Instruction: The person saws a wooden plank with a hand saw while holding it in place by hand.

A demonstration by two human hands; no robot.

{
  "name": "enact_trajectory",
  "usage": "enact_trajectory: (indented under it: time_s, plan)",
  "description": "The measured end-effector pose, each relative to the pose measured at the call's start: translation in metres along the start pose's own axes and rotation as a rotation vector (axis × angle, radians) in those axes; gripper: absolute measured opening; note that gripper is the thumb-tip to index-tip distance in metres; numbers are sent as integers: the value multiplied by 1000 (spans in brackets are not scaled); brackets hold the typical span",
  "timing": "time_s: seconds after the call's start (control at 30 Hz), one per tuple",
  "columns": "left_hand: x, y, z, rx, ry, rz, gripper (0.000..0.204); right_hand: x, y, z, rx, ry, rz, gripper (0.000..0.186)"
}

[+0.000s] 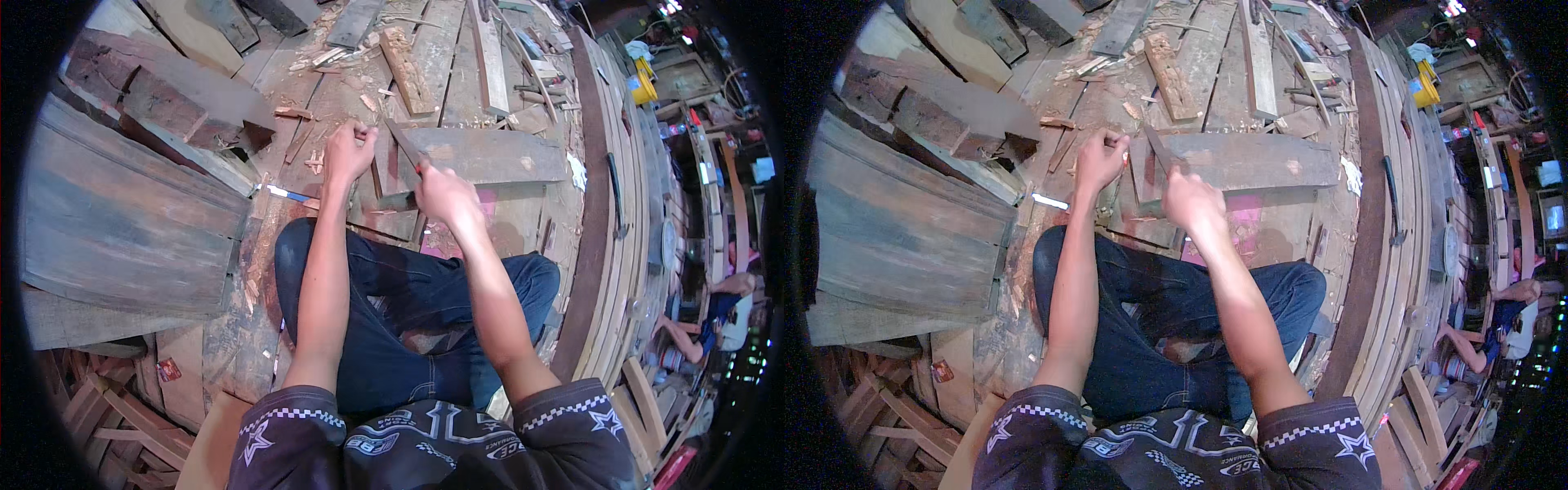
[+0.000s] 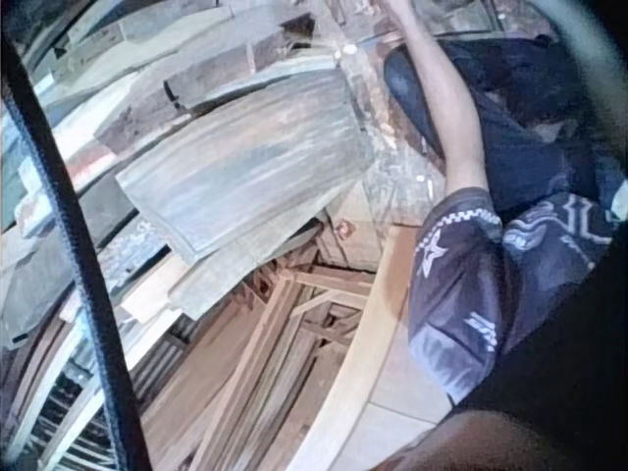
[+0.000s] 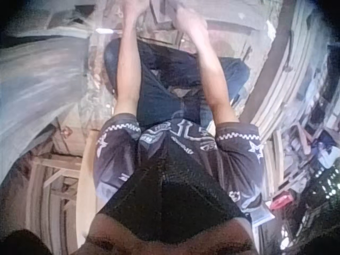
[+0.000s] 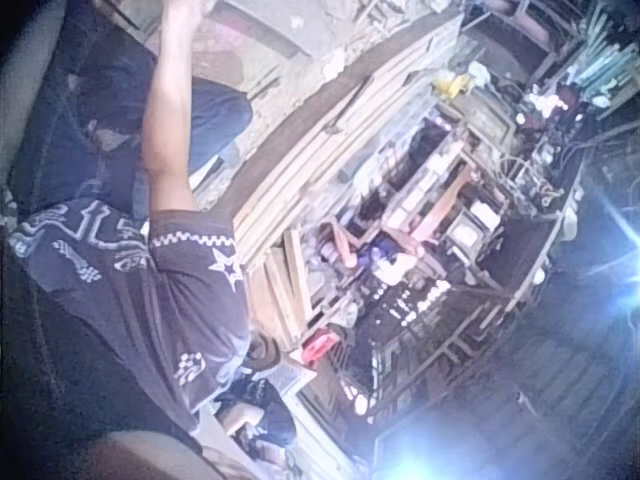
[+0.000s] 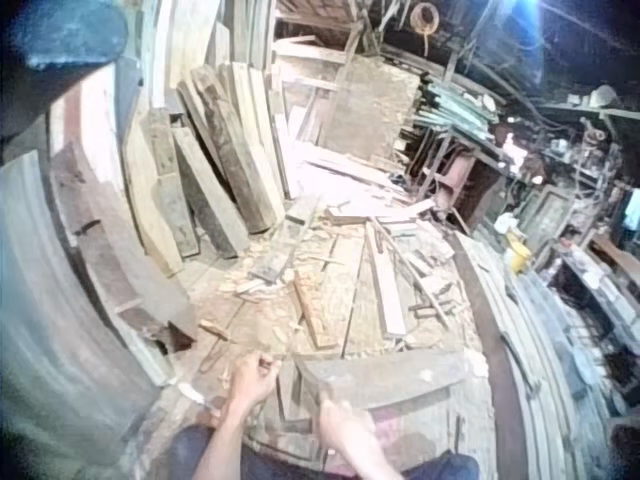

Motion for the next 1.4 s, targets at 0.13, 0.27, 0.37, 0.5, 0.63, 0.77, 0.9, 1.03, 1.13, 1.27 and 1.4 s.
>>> enact_trajectory:
  time_s: [0.13,0.27,0.37,0.5,0.63,0.77,0.9,1.03,1.13,1.27,1.4]
  plan:
    - [1,-6,-1,-40,33,-22,29,2,7,42,37,17,-73,40]
    - [-3,8,-3,-84,32,-35,29,-13,8,-8,23,60,-36,36]
    - [-4,0,0,-71,25,-40,29,-21,1,-37,42,66,4,36]
    - [1,-3,-1,-1,3,-33,30,-9,-4,-6,45,12,-11,36]
    - [3,-3,-1,-37,36,39,30,-11,2,54,41,59,-50,36]
    - [4,4,-2,-105,77,-68,29,-3,-20,41,-31,-2,-53,35]
    - [3,6,-2,-17,10,-25,28,-13,-14,-33,58,14,-15,34]
    - [1,-1,1,12,17,-23,28,-13,-10,-16,39,-15,18,34]
    - [6,-9,1,-4,23,16,28,-3,-24,50,14,-13,2,37]
    - [5,4,-1,-52,59,11,31,1,-28,61,-40,10,16,36]
    - [-3,4,-4,-66,40,7,30,-8,-41,-10,-66,7,70,43]
Point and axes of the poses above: each hand's wrist, its own z-axis towards the middle knuckle, its own x-axis out of the palm, y = z × x, the point moved 3 cm from there along z, towards the middle knuckle, and after that the axes turned 7 degrees about z, right-handed, at the moved point
